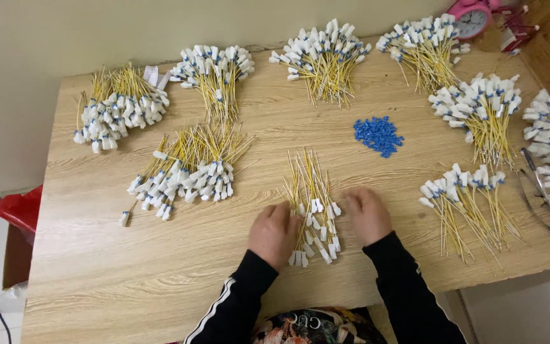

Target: Assembling small blue beads onto wire components on a wooden table

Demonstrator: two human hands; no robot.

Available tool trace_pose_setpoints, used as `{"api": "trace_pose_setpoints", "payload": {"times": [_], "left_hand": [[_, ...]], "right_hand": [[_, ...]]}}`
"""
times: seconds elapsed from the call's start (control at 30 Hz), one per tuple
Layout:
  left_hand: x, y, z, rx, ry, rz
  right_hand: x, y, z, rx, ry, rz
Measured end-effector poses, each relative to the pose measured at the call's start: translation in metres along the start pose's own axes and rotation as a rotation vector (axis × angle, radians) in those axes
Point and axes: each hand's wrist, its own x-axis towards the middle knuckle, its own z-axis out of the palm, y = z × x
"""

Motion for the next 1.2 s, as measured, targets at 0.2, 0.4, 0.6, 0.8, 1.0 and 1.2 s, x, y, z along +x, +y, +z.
{"api": "trace_pose_setpoints", "payload": {"times": [0.2,0.4,0.6,0.8,1.0,1.2], "left_hand": [[0.031,0.005,0.040,0.003,-0.212,0.126],[0.101,0.018,0.034,-0.239,-0.507,0.064],[0.088,0.011,-0.052,-0.301,-0.137,0.017],[0.054,-0.045,-0.078,-0.211,0.152,0.003],[0.084,-0.028,-0.029,-0.034,0.174,0.332],[0.147,-0.034,-0.021,0.544,-0.384,0.122]], "right_hand": [[-0.018,-0.001,0.036,0.243,-0.176,0.163],[-0.028,-0.032,0.051,0.462,-0.166,0.105],[-0.011,0.013,0.032,0.734,-0.011,0.088],[-0.025,0.011,0.012,0.845,0.004,0.129],[-0.027,-0.001,0.029,0.920,-0.086,0.110],[-0.031,-0.007,0.020,0.947,-0.062,0.110]]}}
